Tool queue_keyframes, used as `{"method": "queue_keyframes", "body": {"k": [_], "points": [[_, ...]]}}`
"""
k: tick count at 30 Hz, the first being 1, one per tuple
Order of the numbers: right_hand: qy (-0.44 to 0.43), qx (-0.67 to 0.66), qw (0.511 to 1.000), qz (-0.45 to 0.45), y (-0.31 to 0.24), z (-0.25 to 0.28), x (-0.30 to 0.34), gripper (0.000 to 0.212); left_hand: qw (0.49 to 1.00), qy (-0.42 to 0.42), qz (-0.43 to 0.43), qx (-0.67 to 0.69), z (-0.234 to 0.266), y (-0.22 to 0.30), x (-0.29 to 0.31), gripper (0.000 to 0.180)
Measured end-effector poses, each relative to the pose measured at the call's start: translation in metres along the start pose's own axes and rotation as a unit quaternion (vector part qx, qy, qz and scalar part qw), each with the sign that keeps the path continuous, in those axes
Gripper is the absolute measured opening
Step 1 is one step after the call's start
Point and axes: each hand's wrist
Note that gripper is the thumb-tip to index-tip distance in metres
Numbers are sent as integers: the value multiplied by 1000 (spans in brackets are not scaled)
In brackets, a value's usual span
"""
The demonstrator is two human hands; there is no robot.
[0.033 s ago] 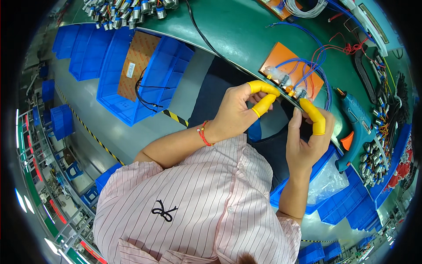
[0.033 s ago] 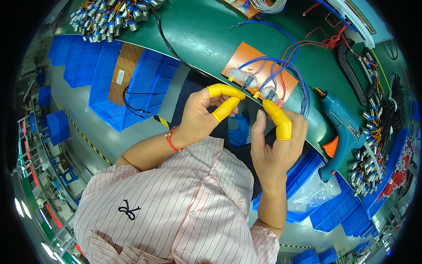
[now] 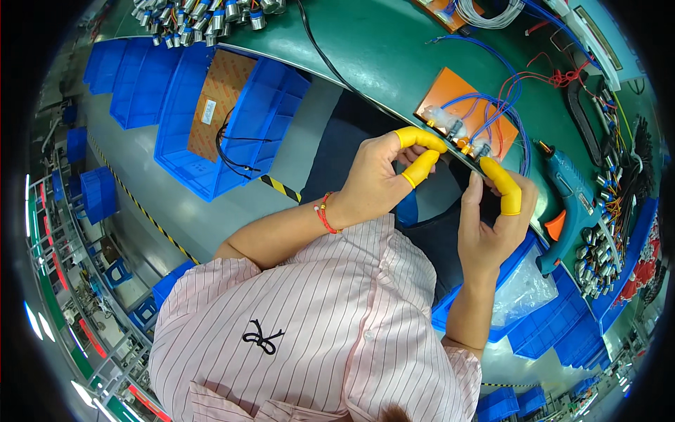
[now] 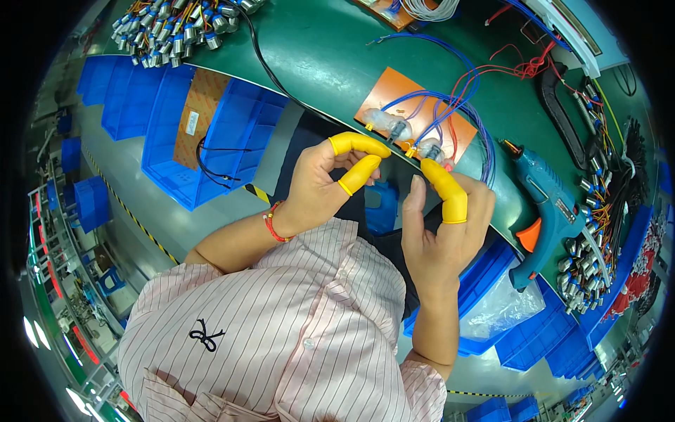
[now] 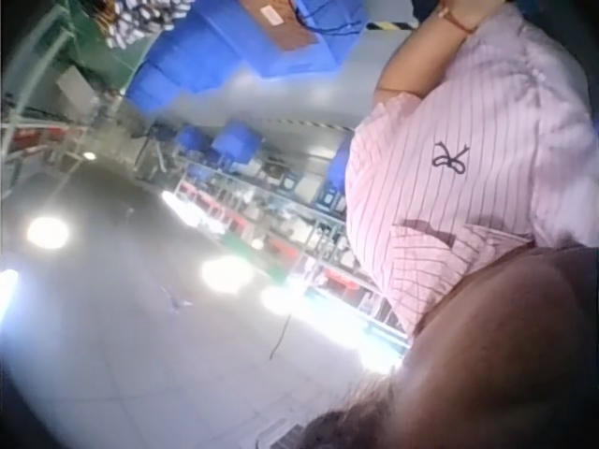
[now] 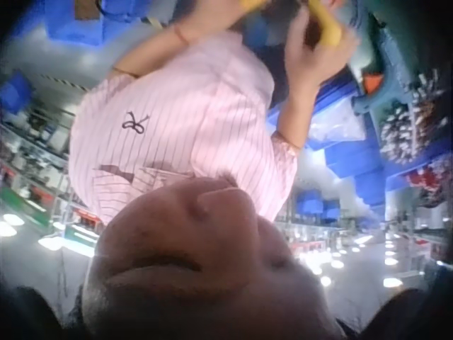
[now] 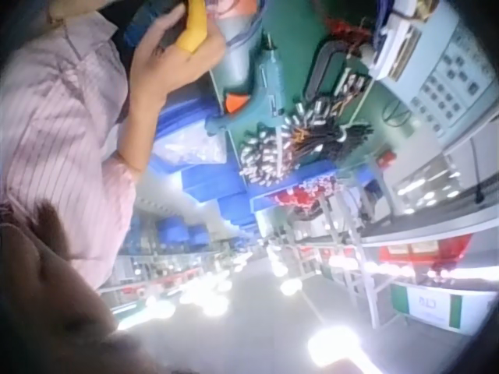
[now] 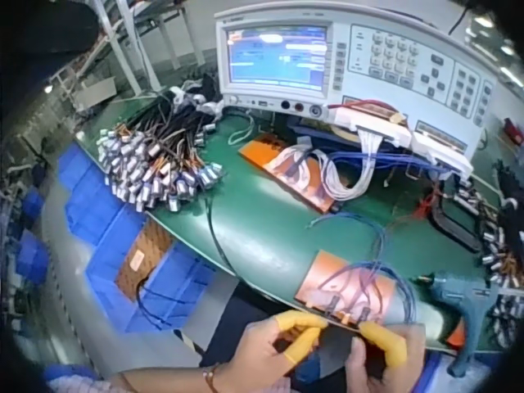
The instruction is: The person applies hot glue to electronic components on a circuit board using a hot glue gun.
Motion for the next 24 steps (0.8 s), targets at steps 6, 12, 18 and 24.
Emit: {"method": "queue_keyframes", "body": {"k": [6, 12, 18, 24], "points": [[39, 31, 999, -3, 8, 19, -6, 18, 993, 13, -104, -48, 17, 9, -2, 13], [184, 85, 970, -131, 42, 67, 12, 18, 948, 19, -240, -207, 45, 28, -32, 22], [197, 125, 944, -233, 67, 90, 31, 33, 876, -113, -296, -363, 41, 36, -68, 66], [123, 159, 943, -264, 89, 96, 25, 45, 863, -170, -272, -390, 42, 35, -80, 65]]}}
Point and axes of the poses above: each hand's wrist, its own x-axis away from the middle knuckle, its own z-axis out of the back of the hand, y = z × x, and after that the axes turned 2 degrees about y, right-handed
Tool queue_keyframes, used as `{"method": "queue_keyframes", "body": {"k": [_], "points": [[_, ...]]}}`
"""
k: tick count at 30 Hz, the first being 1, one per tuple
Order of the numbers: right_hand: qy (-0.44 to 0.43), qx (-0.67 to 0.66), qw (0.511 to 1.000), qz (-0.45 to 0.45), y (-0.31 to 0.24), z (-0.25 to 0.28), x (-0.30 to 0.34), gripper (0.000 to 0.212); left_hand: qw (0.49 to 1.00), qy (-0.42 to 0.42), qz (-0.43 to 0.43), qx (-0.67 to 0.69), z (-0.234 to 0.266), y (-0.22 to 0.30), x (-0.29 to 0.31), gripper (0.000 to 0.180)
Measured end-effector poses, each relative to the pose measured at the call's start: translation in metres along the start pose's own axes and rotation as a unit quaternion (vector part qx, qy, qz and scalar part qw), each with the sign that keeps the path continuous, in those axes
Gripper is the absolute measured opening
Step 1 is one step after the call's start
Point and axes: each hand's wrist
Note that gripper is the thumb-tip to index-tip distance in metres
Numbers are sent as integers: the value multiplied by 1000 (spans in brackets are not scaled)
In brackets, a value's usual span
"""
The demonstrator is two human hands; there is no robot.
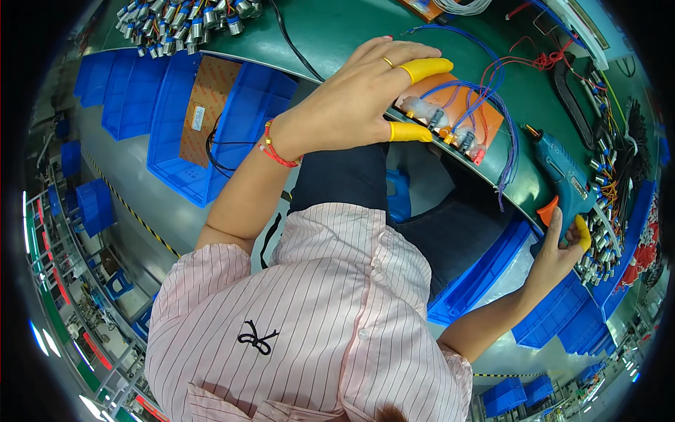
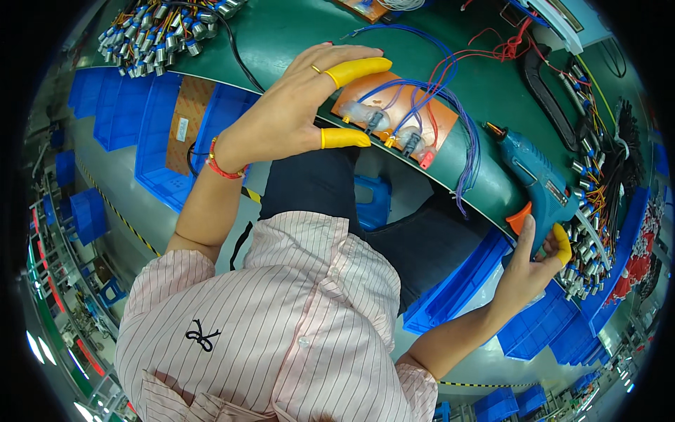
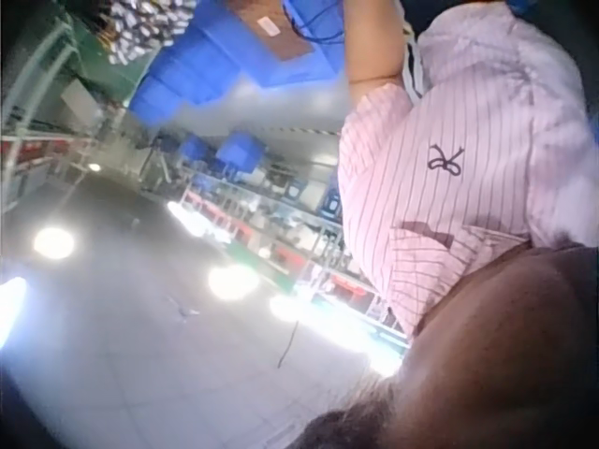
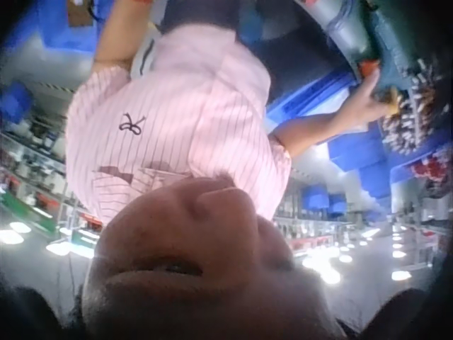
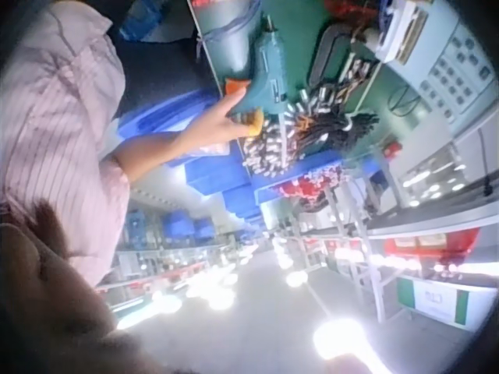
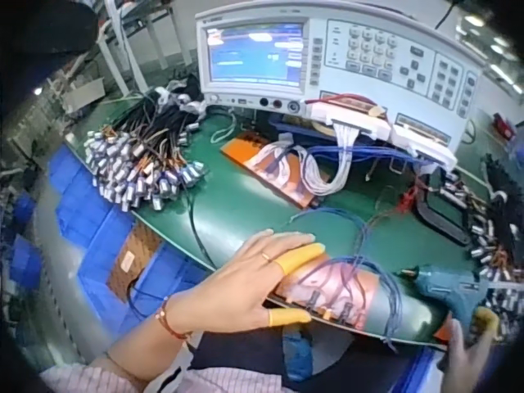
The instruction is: The person applies hot glue to electronic components on a circuit board using a hot glue gun.
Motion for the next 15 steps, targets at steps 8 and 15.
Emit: {"method": "queue_keyframes", "body": {"k": [8, 15], "points": [[-111, -126, 979, -119, 1, 4, -21, 52, 999, -6, 11, 29, 1, -2, -2, 64], [-114, -213, 953, -181, -7, 12, -16, 50, 994, -13, 39, 100, 9, -3, 0, 67]]}}
Point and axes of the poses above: each hand's wrist, its own x-axis away from the middle knuckle, its own z-axis out of the back of the hand, y = z × x, and after that the axes turned 2 degrees about y, right-handed
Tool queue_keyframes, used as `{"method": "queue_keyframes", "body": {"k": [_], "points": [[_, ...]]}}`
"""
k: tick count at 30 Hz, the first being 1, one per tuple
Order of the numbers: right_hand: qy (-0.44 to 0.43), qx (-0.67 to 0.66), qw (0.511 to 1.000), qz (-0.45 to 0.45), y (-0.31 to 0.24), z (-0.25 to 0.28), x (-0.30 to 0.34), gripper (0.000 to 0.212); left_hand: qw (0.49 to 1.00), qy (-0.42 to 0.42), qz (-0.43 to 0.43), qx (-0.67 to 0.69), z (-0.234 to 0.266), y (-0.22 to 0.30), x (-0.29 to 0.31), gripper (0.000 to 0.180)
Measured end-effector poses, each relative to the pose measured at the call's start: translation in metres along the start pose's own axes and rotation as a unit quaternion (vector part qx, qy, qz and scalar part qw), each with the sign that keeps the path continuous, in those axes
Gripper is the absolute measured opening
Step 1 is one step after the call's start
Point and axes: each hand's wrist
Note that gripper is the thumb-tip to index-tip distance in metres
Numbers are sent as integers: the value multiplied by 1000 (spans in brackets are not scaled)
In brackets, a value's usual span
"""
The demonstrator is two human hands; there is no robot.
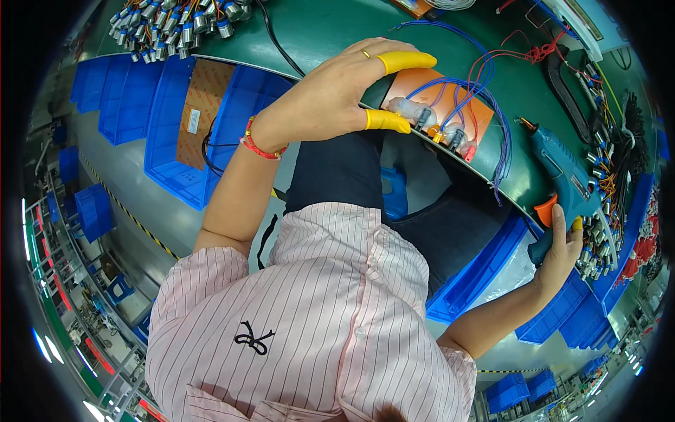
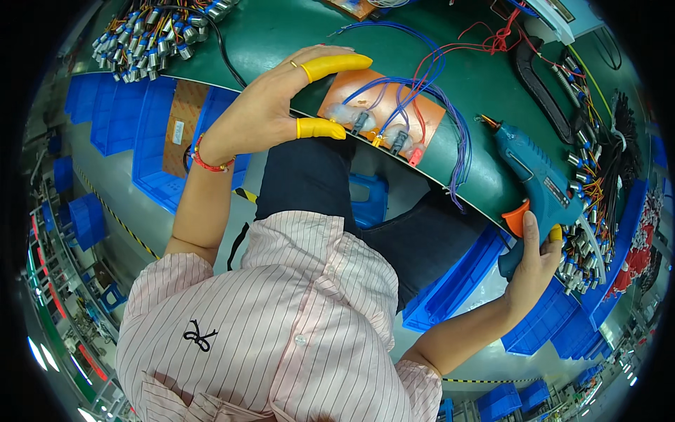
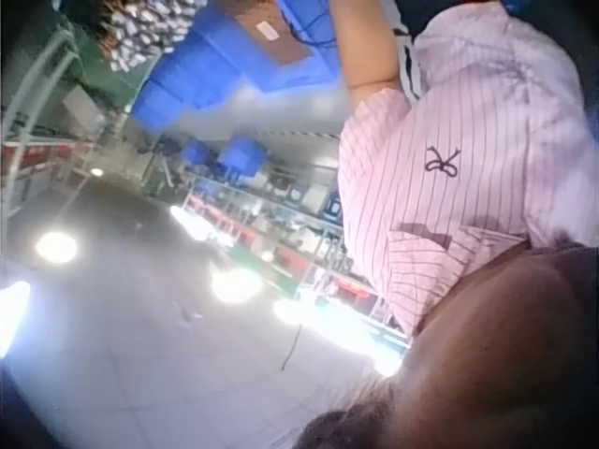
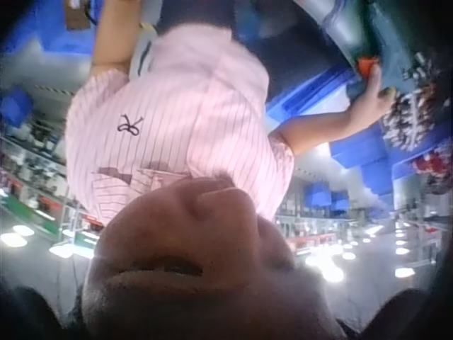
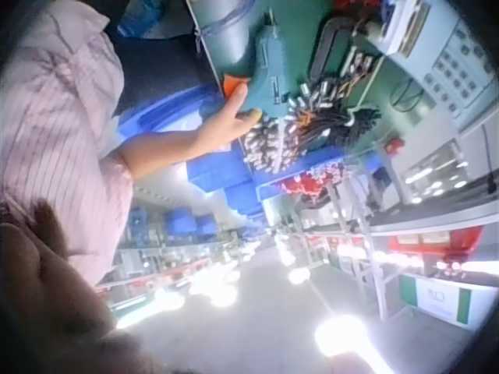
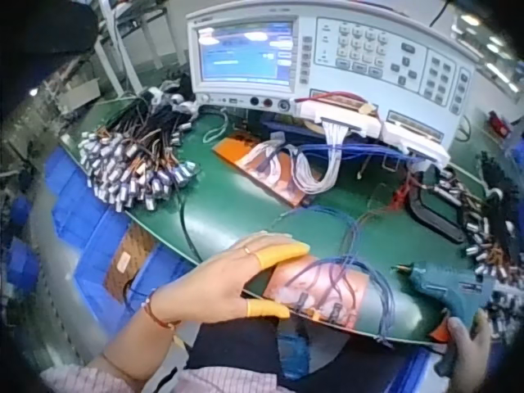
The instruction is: The person applies hot glue to electronic components on a circuit board using a hot glue gun.
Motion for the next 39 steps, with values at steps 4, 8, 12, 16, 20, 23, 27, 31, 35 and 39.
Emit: {"method": "queue_keyframes", "body": {"k": [4, 8, 12, 16, 20, 23, 27, 31, 35, 39], "points": [[-6, -6, 1000, -14, 1, 9, 5, 50, 1000, -2, 10, 14, 4, -5, 2, 69], [-4, -78, 997, 11, 17, 15, 8, 54, 1000, -3, 9, 9, 7, -4, 2, 69], [9, -117, 993, 22, 17, 13, 14, 56, 1000, -14, 7, 13, 8, -7, 1, 70], [9, -86, 996, 32, 13, 6, 17, 58, 1000, -15, 1, -2, 9, -8, 3, 71], [4, -106, 994, 20, 15, 6, 16, 56, 1000, -15, -5, -3, 9, -7, 3, 70], [-3, -144, 990, 7, 16, 7, 14, 53, 1000, -17, 0, -3, 8, -8, 2, 69], [-20, -218, 976, -9, 18, 9, 10, 60, 1000, -11, 0, -10, 7, -9, 4, 68], [-101, -293, 950, -20, 9, 3, 13, 55, 1000, -15, -9, -17, 7, -9, 3, 66], [-113, -342, 933, -26, 9, 2, 14, 51, 1000, -9, -10, -9, 6, -12, 4, 64], [-138, -325, 936, -5, 4, -2, 19, 53, 1000, -4, -12, -13, 5, -11, 5, 63]]}}
Point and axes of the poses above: each hand's wrist, its own x-axis away from the middle knuckle, its own z-axis out of the back of the hand, y = z × x, and after that the axes turned 2 degrees about y, right-handed
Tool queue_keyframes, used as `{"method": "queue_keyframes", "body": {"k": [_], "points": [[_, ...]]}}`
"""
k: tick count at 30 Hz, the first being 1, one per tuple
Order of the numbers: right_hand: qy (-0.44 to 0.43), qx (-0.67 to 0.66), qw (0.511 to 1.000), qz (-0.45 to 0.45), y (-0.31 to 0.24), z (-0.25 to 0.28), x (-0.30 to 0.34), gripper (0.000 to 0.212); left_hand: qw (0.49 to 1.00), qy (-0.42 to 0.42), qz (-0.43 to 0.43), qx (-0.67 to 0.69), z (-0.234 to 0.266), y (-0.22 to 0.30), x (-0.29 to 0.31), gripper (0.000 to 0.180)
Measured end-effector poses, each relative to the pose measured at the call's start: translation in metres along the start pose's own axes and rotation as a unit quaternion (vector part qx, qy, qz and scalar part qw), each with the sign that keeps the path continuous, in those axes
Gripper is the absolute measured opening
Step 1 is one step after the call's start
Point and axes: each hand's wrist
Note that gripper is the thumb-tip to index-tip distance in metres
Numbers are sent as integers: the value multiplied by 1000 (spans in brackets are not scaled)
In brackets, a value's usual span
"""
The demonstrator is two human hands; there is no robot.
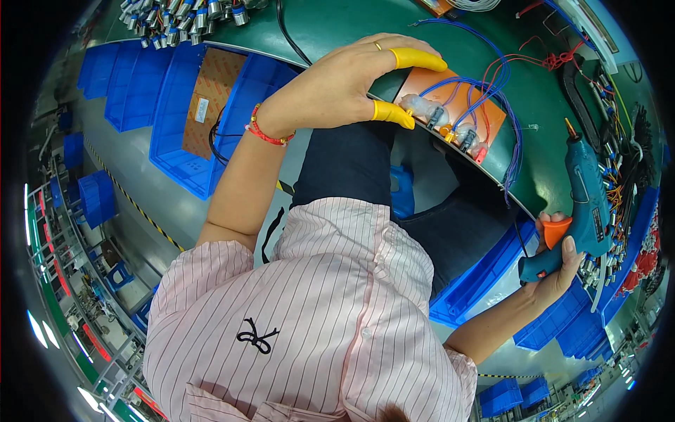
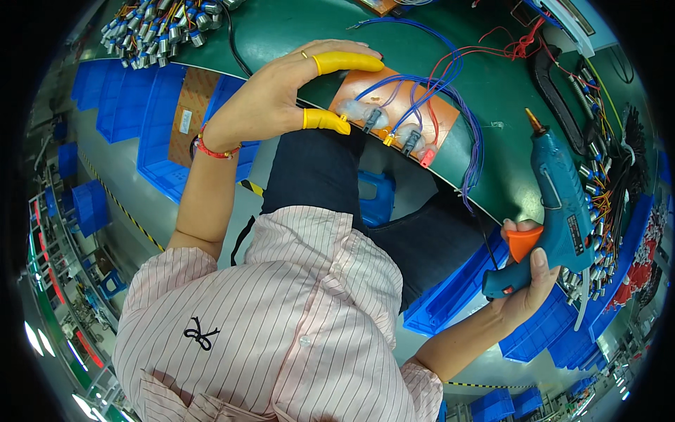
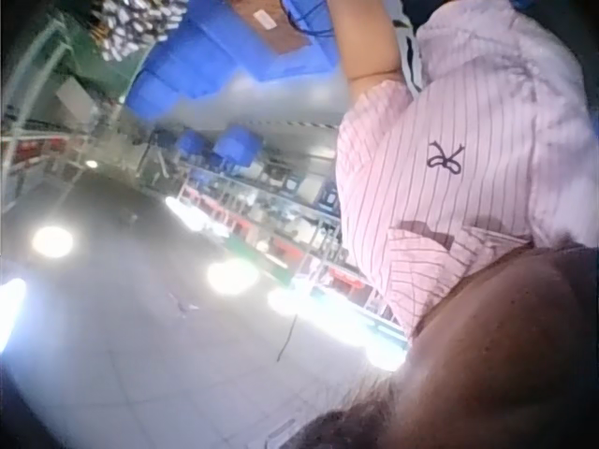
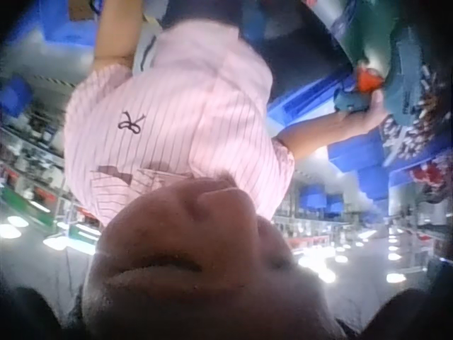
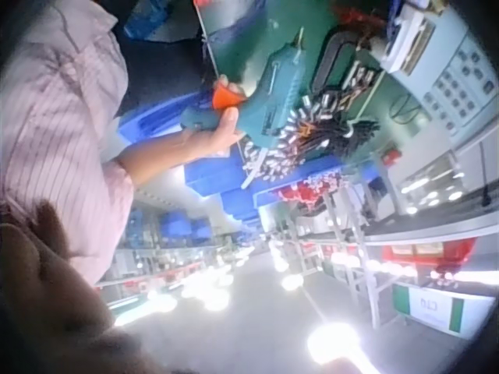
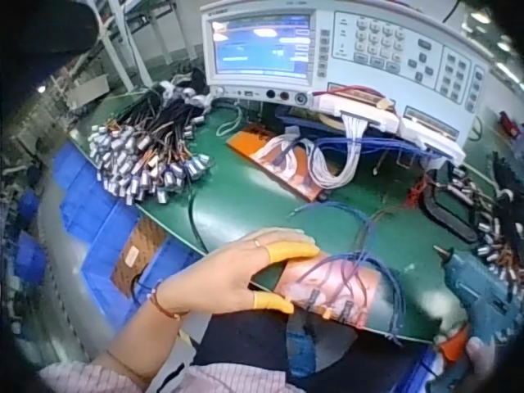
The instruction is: The person applies hot glue to electronic components on a circuit board using a hot glue gun.
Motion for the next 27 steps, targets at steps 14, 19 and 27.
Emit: {"method": "queue_keyframes", "body": {"k": [14, 19, 27], "points": [[-119, 100, 988, -20, 3, -39, 39, 53, 1000, 14, -4, -3, -4, -2, 1, 62], [-125, 118, 985, -14, 3, -40, 46, 55, 1000, 17, -20, -10, -3, -2, 0, 62], [-103, 138, 985, -12, 1, -42, 50, 53, 999, 20, -23, -12, -6, -4, 1, 62]]}}
Point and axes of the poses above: each hand's wrist, its own x-axis away from the middle knuckle, its own z-axis out of the back of the hand, y = z × x, and after that the axes turned 2 degrees about y, right-handed
